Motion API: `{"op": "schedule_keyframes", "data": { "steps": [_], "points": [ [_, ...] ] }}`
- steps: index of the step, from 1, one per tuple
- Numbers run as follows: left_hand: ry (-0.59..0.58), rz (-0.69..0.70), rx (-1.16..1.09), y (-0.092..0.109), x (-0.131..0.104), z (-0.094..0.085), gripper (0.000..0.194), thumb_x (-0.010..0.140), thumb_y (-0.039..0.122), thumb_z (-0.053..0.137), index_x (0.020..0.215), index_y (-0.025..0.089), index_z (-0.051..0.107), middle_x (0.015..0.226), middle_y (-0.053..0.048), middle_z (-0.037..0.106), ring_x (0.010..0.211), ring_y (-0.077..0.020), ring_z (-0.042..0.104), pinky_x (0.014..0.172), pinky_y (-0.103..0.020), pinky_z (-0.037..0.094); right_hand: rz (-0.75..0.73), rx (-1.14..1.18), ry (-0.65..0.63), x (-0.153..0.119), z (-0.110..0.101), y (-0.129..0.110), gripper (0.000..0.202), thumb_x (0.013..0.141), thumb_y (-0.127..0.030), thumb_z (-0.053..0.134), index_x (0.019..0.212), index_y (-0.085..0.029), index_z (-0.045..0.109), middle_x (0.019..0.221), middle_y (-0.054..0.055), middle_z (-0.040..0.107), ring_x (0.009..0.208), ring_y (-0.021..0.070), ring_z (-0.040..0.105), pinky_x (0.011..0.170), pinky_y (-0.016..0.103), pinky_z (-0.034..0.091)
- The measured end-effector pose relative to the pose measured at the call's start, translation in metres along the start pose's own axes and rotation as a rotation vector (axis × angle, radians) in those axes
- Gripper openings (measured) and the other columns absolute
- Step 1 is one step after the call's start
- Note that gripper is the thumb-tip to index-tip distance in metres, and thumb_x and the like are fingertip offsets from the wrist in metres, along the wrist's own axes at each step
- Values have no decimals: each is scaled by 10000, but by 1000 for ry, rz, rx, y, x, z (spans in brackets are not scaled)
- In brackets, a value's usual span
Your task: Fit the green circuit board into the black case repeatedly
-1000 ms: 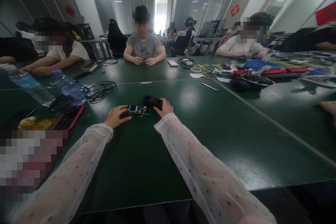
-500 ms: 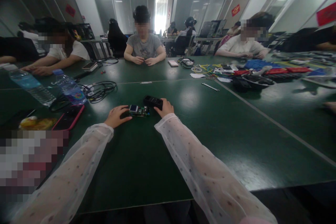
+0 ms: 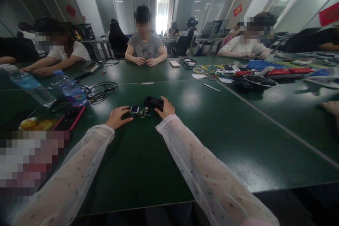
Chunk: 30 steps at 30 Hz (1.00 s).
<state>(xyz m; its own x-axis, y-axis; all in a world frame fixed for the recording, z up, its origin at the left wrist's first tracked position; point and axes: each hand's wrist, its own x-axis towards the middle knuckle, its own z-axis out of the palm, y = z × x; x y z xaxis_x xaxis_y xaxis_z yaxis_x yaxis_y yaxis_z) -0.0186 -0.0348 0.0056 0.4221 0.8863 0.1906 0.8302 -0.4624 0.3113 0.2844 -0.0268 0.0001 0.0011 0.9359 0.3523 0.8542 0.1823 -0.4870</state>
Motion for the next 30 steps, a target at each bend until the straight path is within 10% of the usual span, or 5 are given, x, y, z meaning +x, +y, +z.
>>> {"op": "schedule_keyframes", "data": {
  "steps": [15, 30],
  "points": [
    [24, 6, 12, -1, 0, 3, 500, 835, 622, 523, 1220, 306, 567, 1390, -38, 475, 1290, -296, 398, 1053, -515, 282, -242, 398, 191, 2, -7, -14, 468, 769, -214, 636, 1223, -227, 525, 1177, 105, 555, 1087, 274, 549, 930, 487, 477],
    [39, 9, 16, -1, 1, 5, 503, 829, 608, 537, 1197, 267, 568, 1384, -52, 484, 1285, -288, 410, 1050, -511, 288, -490, 376, -150, -7, -5, -33, 524, 736, -144, 680, 1226, -255, 532, 1143, 82, 579, 1074, 247, 566, 910, 473, 478]
  ]
}}
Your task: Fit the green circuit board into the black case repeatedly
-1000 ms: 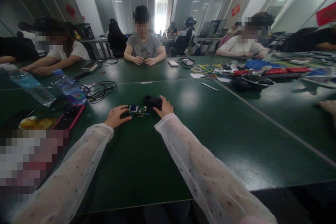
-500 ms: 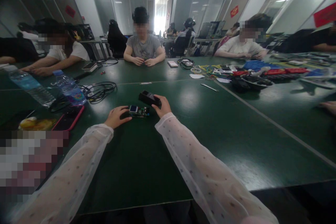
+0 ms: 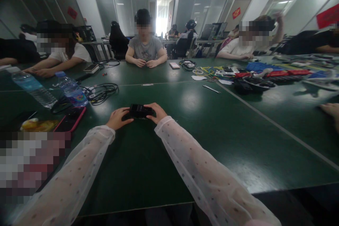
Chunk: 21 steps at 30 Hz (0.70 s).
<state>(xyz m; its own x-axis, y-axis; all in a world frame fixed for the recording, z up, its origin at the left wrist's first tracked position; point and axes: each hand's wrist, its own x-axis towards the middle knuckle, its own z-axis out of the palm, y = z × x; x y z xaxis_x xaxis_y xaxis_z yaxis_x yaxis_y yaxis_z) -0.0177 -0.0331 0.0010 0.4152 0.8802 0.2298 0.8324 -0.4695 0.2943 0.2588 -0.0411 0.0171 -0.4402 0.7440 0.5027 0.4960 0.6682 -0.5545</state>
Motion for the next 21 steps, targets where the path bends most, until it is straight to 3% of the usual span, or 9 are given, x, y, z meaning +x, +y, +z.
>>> {"op": "schedule_keyframes", "data": {
  "steps": [4, 13, 21],
  "points": [
    [13, -15, -16, 1, 0, -1, 579, 805, 612, 565, 1265, 265, 508, 1373, -60, 496, 1275, -285, 422, 1051, -491, 293, 2, -37, -93, -3, 10, 3, 548, 737, -120, 685, 1242, -252, 518, 1150, 82, 570, 1089, 233, 554, 965, 477, 447],
    [26, -16, -20, 3, -1, -2, 572, 809, 610, 560, 1258, 260, 510, 1361, -61, 507, 1260, -287, 438, 1042, -484, 302, 26, 108, -80, -6, 17, 6, 537, 776, -148, 658, 1271, -259, 480, 1210, 87, 538, 1142, 236, 541, 963, 465, 461],
    [29, -10, -19, 2, -1, 0, 552, 812, 603, 557, 1246, 263, 520, 1356, -60, 511, 1259, -288, 438, 1045, -484, 301, 52, 95, -83, -7, 17, 5, 550, 772, -164, 669, 1271, -281, 470, 1229, 73, 542, 1152, 236, 546, 986, 487, 441]
  ]
}}
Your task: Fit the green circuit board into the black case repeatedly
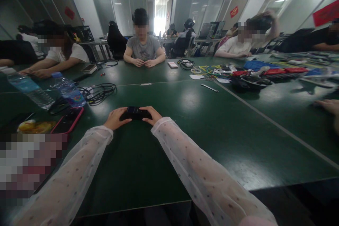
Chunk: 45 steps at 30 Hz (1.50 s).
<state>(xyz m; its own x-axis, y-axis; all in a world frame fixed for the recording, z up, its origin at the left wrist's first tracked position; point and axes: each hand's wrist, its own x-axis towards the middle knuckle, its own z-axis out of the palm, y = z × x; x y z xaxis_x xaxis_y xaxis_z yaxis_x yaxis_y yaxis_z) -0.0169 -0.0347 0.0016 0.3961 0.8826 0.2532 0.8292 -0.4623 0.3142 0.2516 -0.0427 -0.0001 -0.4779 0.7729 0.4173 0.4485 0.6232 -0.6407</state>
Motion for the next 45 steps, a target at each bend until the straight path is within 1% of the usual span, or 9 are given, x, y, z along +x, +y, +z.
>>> {"op": "schedule_keyframes", "data": {
  "steps": [7, 13, 21, 26, 31, 37, 45],
  "points": [
    [-9, -8, 3, 1, 1, -2, 561, 812, 612, 550, 1250, 262, 516, 1360, -61, 508, 1260, -288, 435, 1045, -481, 299, 25, -27, -14, 0, 0, 0, 570, 772, -172, 671, 1284, -294, 451, 1248, 74, 531, 1163, 243, 544, 981, 504, 439],
    [-20, -25, -7, 3, 1, -3, 560, 805, 618, 554, 1245, 272, 521, 1362, -62, 504, 1264, -300, 432, 1043, -492, 300, 31, -44, -6, 0, 0, -3, 579, 759, -141, 681, 1278, -270, 459, 1229, 80, 532, 1153, 234, 547, 993, 484, 439],
    [-11, -18, -4, 3, 0, -2, 559, 806, 604, 567, 1250, 268, 519, 1357, -56, 508, 1258, -288, 436, 1047, -470, 299, 9, -43, -3, 1, 1, -3, 590, 755, -136, 680, 1281, -280, 455, 1235, 79, 533, 1171, 234, 539, 1001, 485, 429],
    [-11, -16, 5, 3, 0, -2, 563, 810, 607, 560, 1253, 263, 514, 1361, -60, 507, 1265, -287, 431, 1045, -476, 297, -6, -52, 3, 0, 1, -1, 598, 751, -136, 687, 1286, -257, 449, 1237, 84, 534, 1171, 227, 536, 1008, 464, 426],
    [-10, -17, 0, 3, 0, -2, 557, 809, 608, 560, 1250, 271, 514, 1358, -57, 509, 1266, -286, 431, 1042, -482, 300, 24, -64, 0, 0, 1, -3, 610, 751, -134, 687, 1289, -286, 444, 1245, 69, 533, 1187, 225, 532, 1018, 477, 417],
    [-10, -21, 0, 4, 0, -3, 553, 809, 602, 562, 1255, 277, 514, 1356, -59, 510, 1262, -293, 433, 1047, -487, 294, 23, -82, -4, 0, 1, -4, 612, 745, -128, 692, 1288, -264, 445, 1234, 83, 533, 1158, 230, 544, 1003, 476, 432],
    [-4, -9, -1, 2, 0, -2, 559, 814, 612, 548, 1254, 269, 514, 1355, -63, 509, 1259, -293, 434, 1047, -485, 295, 39, -88, -7, -1, 1, -5, 620, 743, -128, 692, 1288, -278, 439, 1234, 76, 529, 1158, 236, 545, 998, 493, 432]
  ]
}}
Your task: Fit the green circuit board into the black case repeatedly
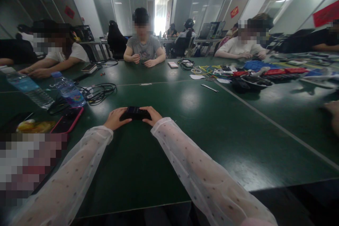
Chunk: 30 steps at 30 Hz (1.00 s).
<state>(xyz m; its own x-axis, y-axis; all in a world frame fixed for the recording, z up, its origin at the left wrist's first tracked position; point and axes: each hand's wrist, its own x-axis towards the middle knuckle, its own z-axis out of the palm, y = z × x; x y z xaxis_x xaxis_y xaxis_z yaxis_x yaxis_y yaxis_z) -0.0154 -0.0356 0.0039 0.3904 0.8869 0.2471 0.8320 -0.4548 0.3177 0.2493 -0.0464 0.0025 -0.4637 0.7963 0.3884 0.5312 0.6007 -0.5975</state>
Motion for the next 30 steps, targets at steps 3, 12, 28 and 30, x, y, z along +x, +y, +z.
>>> {"op": "schedule_keyframes", "data": {
  "steps": [3, 12, 28, 30],
  "points": [
    [-1, 5, -1, 0, 0, 0, 566, 813, 609, 552, 1260, 263, 511, 1353, -67, 511, 1257, -292, 437, 1043, -481, 303, -1, 1, -5, 0, 0, 0, 622, 745, -130, 690, 1292, -278, 435, 1240, 79, 528, 1161, 235, 543, 996, 490, 433],
    [-3, -9, -2, 3, -1, -2, 555, 807, 594, 569, 1260, 279, 515, 1351, -58, 512, 1257, -297, 436, 1039, -481, 308, -22, 7, 3, 1, 2, 3, 630, 739, -136, 692, 1295, -289, 437, 1245, 77, 531, 1185, 235, 531, 1008, 477, 421],
    [-2, -4, 9, 0, 0, 0, 562, 811, 615, 552, 1250, 266, 519, 1353, -60, 513, 1261, -294, 434, 1046, -482, 300, -22, 2, -2, 0, 3, 5, 618, 742, -138, 687, 1294, -262, 438, 1241, 93, 525, 1167, 239, 538, 1006, 467, 427],
    [-3, -1, 10, 0, 0, 0, 561, 812, 612, 553, 1249, 261, 520, 1353, -62, 513, 1258, -293, 436, 1041, -479, 302, -11, 2, 1, 0, 4, 6, 664, 737, -152, 694, 1321, -262, 400, 1283, 99, 509, 1200, 248, 520, 1024, 475, 410]
  ]
}}
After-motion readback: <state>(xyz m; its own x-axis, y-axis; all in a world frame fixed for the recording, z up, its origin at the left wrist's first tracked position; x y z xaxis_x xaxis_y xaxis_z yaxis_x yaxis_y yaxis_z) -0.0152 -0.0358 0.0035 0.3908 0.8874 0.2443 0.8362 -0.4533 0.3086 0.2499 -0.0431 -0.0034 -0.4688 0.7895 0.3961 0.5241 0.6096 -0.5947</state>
